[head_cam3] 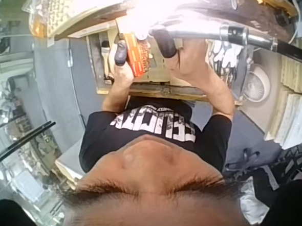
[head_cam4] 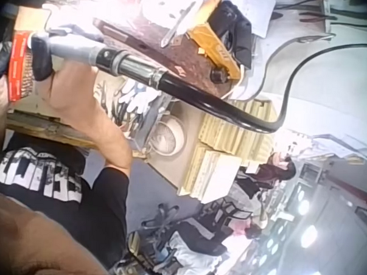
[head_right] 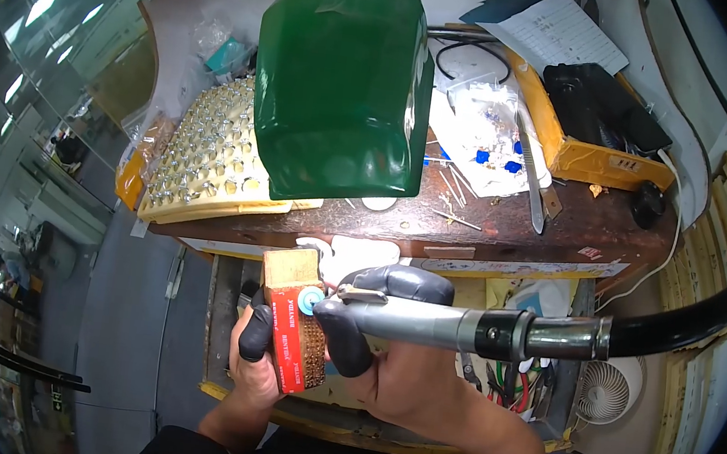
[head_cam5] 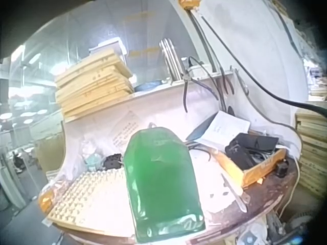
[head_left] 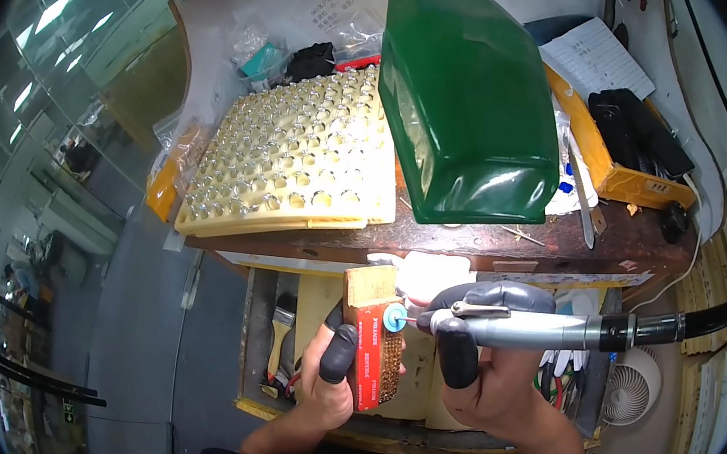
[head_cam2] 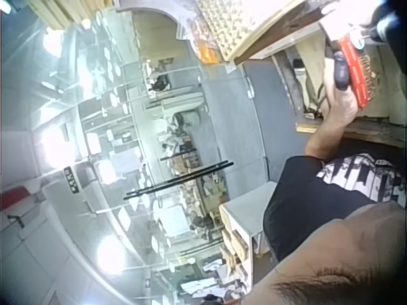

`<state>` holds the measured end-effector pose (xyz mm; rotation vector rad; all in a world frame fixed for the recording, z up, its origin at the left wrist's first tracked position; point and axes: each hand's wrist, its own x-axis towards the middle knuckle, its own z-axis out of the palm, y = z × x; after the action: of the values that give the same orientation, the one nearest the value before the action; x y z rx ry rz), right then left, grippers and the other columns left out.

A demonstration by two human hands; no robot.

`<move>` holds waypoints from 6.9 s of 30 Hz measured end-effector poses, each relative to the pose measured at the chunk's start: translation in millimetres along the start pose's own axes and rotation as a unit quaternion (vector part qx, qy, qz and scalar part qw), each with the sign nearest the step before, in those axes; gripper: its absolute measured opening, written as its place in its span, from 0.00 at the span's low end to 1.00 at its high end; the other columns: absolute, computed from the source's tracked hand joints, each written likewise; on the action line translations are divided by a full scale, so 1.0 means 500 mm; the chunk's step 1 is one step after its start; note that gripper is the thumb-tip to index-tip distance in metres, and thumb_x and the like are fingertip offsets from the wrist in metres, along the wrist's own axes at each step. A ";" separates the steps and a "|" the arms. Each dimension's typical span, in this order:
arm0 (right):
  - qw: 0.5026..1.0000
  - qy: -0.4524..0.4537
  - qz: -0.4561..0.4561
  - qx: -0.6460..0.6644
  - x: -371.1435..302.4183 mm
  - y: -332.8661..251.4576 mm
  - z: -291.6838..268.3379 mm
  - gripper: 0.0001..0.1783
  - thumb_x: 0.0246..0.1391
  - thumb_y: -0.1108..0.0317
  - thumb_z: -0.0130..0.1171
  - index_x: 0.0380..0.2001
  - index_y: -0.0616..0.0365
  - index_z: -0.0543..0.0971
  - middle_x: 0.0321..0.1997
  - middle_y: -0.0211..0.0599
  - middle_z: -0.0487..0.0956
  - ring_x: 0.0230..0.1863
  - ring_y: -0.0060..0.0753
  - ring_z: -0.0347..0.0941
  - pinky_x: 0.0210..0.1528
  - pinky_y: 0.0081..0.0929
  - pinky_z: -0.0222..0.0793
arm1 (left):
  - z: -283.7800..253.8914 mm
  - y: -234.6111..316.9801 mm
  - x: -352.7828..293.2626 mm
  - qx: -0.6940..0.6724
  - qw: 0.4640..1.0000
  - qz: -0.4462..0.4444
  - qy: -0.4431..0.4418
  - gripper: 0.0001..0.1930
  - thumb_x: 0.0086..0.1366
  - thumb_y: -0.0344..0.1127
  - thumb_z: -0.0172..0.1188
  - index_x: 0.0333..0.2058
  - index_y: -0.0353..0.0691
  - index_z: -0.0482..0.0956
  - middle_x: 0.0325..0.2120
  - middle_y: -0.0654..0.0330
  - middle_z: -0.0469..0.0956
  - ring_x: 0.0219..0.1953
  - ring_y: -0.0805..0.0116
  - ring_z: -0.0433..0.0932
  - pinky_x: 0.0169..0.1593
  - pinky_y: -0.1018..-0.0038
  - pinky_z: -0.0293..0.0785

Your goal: Polishing small jewelry pieces using a rotary handpiece at a workbench.

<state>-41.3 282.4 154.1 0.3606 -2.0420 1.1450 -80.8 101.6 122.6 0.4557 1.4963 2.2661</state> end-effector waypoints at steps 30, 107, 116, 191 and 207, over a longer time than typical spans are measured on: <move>0.997 -0.042 -0.005 0.063 0.007 0.003 0.002 0.09 0.58 0.70 0.56 0.35 0.66 0.80 0.35 0.44 0.78 0.39 0.38 0.79 0.45 0.38 0.78 | -0.024 0.054 0.016 -0.037 0.995 -0.088 -0.008 0.36 0.68 0.52 0.49 0.65 0.30 0.55 0.47 0.47 0.74 0.39 0.62 0.80 0.35 0.69 0.83; 0.998 -0.021 0.001 0.055 0.020 0.006 -0.003 0.14 0.62 0.66 0.53 0.29 0.67 0.77 0.33 0.45 0.80 0.34 0.35 0.80 0.38 0.29 0.75 | -0.016 0.050 0.020 0.026 0.997 -0.059 -0.030 0.40 0.66 0.57 0.53 0.64 0.29 0.57 0.48 0.50 0.75 0.41 0.70 0.79 0.39 0.73 0.81; 0.999 -0.007 0.011 0.051 0.021 0.003 -0.003 0.12 0.61 0.67 0.55 0.29 0.66 0.78 0.33 0.44 0.80 0.33 0.35 0.80 0.38 0.29 0.75 | -0.033 0.055 0.029 -0.011 0.997 -0.067 -0.035 0.43 0.64 0.58 0.55 0.64 0.26 0.55 0.46 0.47 0.75 0.40 0.65 0.81 0.36 0.72 0.83; 0.998 -0.017 0.015 0.054 0.019 0.005 -0.003 0.10 0.59 0.68 0.56 0.29 0.65 0.79 0.30 0.43 0.80 0.34 0.35 0.80 0.39 0.31 0.77 | -0.020 0.064 0.028 0.019 0.997 -0.060 -0.034 0.41 0.65 0.57 0.55 0.63 0.27 0.58 0.46 0.49 0.76 0.40 0.67 0.80 0.38 0.72 0.82; 0.997 -0.024 0.025 0.067 0.017 0.003 0.000 0.11 0.59 0.68 0.56 0.28 0.66 0.77 0.30 0.43 0.79 0.35 0.36 0.80 0.40 0.33 0.77 | -0.022 0.062 0.027 0.024 0.997 -0.064 -0.037 0.45 0.63 0.62 0.56 0.64 0.27 0.56 0.48 0.48 0.75 0.40 0.68 0.80 0.38 0.72 0.82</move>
<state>-48.0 284.3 159.5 0.4076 -2.0306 1.3198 -102.1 88.4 147.9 0.4393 1.5002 2.0964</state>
